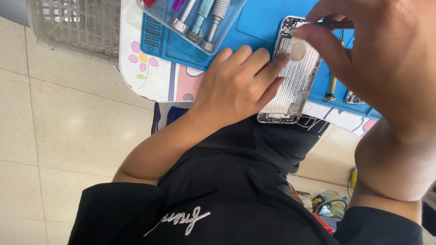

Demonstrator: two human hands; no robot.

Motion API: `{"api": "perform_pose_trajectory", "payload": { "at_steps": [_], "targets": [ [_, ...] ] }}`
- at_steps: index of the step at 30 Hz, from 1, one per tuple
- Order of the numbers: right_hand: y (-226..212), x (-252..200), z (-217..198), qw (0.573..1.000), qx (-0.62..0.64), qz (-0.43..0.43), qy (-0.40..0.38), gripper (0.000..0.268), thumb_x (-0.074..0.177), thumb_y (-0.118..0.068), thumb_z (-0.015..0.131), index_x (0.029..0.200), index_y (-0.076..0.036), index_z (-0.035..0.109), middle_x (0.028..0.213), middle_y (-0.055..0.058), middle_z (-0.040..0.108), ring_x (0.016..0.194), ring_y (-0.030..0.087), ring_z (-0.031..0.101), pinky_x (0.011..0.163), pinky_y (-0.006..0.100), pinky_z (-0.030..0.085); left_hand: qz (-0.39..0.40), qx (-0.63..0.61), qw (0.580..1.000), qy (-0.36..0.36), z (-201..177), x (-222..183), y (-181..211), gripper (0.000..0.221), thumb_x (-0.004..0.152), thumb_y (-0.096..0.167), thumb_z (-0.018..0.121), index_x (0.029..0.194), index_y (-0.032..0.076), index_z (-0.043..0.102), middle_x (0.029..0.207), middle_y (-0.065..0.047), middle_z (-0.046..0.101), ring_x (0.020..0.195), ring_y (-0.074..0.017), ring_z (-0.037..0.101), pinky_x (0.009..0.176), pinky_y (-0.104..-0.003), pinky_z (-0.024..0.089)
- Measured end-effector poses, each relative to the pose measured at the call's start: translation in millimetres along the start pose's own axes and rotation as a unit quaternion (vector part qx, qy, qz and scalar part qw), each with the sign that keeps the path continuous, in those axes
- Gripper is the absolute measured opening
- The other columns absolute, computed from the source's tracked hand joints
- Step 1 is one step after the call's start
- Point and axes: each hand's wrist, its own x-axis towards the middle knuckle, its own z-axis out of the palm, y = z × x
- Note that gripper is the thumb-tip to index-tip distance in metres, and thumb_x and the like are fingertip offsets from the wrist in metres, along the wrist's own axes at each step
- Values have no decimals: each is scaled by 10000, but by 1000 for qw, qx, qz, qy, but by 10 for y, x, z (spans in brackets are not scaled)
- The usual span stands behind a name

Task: The technician is disassembling or repairing the internal components of a mobile phone chassis using a screwdriver.

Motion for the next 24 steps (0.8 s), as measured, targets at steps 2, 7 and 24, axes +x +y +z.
{"api": "perform_pose_trajectory", "payload": {
  "at_steps": [2,7,24],
  "targets": [
    [12,-25,5,1000,-2,-1,4,154,994,-83,800,1058,9,694,951,107,718,912,215,740,783,282,559,2,2,1000,0,1,-3,1,335,1025,252,770,1308,83,709,930,7,559,836,-164,525,688,-346,372],
    [-13,90,-27,1000,18,2,-2,213,990,-88,866,991,44,698,946,142,729,891,243,743,763,310,567,0,2,1000,3,-8,-9,3,340,1025,257,769,1312,85,708,929,5,553,843,-166,523,696,-348,373],
    [181,-89,75,999,7,-31,16,89,1022,-61,731,1057,18,710,991,96,727,935,182,737,838,230,573,7,9,1000,-1,10,-5,-7,338,1027,257,769,1310,84,708,907,10,544,818,-158,513,677,-344,359]
  ]
}}
